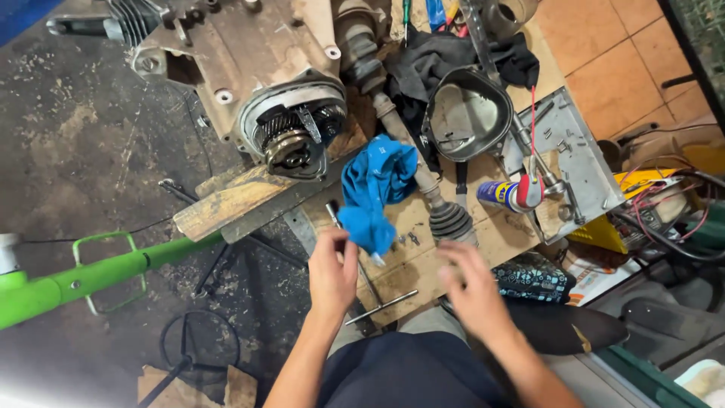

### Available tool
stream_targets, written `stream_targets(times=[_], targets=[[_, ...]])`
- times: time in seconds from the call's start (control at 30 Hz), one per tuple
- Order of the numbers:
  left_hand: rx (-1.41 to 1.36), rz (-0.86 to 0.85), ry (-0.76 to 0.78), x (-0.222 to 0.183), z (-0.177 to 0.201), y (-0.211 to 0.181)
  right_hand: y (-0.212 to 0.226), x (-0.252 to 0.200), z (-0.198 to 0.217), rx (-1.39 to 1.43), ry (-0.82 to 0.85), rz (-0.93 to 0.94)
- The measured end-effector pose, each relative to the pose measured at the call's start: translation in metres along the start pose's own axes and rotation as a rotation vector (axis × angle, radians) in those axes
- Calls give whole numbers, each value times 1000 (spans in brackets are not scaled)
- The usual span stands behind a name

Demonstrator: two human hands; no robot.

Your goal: Cleaning and scraping a transmission gear assembly to prepare for reassembly

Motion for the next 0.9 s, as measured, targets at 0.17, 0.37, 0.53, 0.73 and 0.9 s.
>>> stream_targets(times=[0.17,0.37,0.53,0.73,0.9], targets=[[9,21,32,20,-7,-46,-81,97,0,-291,31,-267],[-51,-189,197,-8,-19,-34,-243,224,-65,-460,221,-398],[5,-130,256,-17,-18,-16,-283,247,-60,-705,261,-540],[-45,-149,136,12,-9,-8,-197,226,-34,-683,150,-602],[-115,-230,-31,37,21,-26,-190,225,-32,-645,124,-632]])
Point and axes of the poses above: each hand's wrist, its own x-axis towards the middle knuckle, its own z-axis out of the back of the hand, y = z × x, the point moved 6 cm from there along x, towards the middle knuckle, and after that the axes turned 3 degrees about -x, right-handed, at the moved point
